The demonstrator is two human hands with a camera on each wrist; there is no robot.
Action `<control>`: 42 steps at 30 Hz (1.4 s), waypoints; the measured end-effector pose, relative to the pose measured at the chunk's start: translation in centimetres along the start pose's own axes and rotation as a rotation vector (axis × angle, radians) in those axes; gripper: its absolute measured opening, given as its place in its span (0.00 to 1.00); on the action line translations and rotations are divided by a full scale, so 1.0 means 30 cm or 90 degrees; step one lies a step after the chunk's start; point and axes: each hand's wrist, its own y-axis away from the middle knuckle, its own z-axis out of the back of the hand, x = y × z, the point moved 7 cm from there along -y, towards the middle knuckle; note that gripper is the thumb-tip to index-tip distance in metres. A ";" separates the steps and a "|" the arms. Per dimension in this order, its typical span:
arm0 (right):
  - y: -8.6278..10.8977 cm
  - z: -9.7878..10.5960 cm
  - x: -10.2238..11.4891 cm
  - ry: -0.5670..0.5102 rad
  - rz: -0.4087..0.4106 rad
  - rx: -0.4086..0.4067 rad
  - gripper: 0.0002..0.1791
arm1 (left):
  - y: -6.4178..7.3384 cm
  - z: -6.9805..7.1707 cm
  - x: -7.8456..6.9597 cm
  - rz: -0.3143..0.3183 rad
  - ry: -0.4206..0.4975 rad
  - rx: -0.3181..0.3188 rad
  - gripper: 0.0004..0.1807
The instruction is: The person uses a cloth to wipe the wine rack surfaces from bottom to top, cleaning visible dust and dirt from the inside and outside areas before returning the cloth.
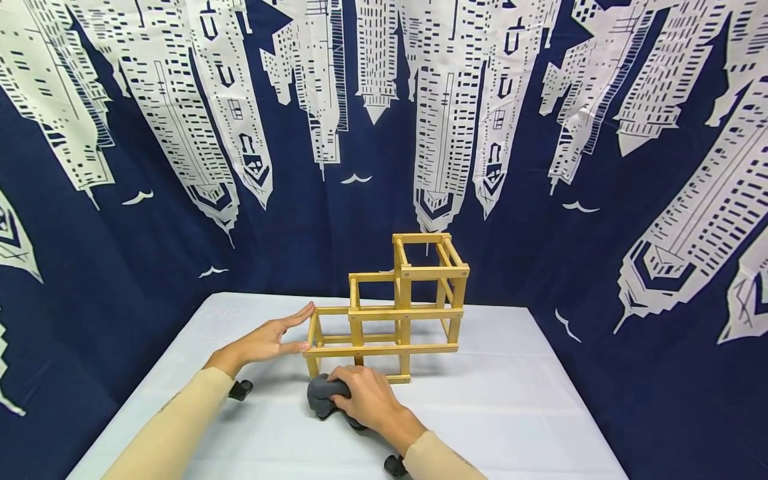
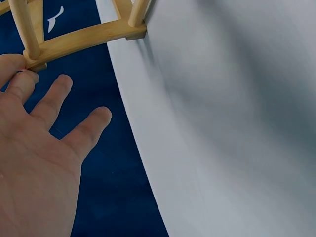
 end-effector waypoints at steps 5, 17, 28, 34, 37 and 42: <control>0.007 0.041 0.011 -0.015 0.033 -0.089 0.19 | 0.002 0.005 0.000 -0.009 0.012 -0.007 0.50; -0.054 0.050 0.096 0.055 0.086 -0.222 0.22 | 0.003 -0.008 0.013 0.026 0.039 0.013 0.53; -0.084 -0.038 0.094 0.133 -0.011 -0.088 0.16 | 0.008 -0.002 0.000 0.011 0.029 0.005 0.52; -0.085 -0.049 0.089 0.120 -0.053 -0.029 0.17 | 0.007 -0.004 0.006 0.014 0.033 0.005 0.52; -0.076 -0.039 0.094 0.121 -0.047 -0.065 0.16 | 0.009 -0.005 0.003 0.012 0.031 0.005 0.51; -0.060 0.008 0.107 0.111 -0.014 -0.198 0.19 | 0.009 -0.003 -0.007 0.008 0.028 0.009 0.50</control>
